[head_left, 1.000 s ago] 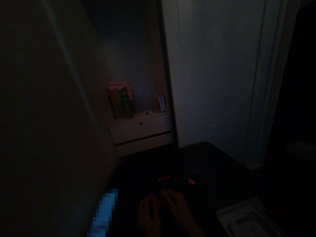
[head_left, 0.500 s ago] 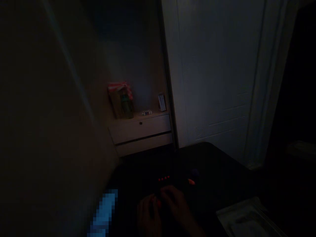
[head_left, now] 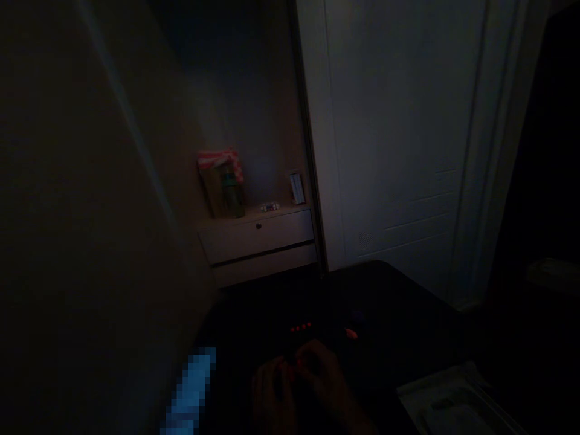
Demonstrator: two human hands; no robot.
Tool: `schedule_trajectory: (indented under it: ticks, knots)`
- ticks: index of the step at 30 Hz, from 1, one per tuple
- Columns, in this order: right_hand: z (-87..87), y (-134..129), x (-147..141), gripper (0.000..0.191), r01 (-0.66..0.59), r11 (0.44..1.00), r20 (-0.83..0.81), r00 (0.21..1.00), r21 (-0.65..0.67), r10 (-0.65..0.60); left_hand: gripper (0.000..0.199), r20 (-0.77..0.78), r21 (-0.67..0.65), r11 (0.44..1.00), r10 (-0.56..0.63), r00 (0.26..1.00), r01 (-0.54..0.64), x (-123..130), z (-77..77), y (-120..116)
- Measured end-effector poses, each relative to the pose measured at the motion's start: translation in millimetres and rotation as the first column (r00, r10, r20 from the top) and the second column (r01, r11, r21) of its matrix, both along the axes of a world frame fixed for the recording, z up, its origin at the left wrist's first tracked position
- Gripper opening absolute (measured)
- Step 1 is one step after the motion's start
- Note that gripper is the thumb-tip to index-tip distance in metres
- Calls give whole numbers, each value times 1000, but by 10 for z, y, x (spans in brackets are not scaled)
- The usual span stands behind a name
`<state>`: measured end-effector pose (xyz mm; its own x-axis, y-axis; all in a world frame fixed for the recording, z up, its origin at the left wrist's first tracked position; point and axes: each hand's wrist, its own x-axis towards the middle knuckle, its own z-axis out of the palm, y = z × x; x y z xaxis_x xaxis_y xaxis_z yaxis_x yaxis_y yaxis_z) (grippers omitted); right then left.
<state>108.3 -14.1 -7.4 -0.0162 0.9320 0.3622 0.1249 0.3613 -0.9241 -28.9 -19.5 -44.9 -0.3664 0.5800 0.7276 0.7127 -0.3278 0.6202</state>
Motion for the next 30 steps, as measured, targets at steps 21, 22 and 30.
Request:
schedule_trajectory:
  ticks: [21,22,30]
  knots:
    - [-113,-8,-15,38,-18,996,-47,999,-92,14,59,153,-170,985,-8,988,34,-7,-46,-10]
    - [-112,-11,-15,38,-15,995,-46,999,-98,11,59,162,-180,983,-12,987,41,-7,-41,-14]
    - [-38,-40,-8,37,0,996,-29,1000,-89,-2,58,201,-193,980,-15,980,55,-26,-48,5]
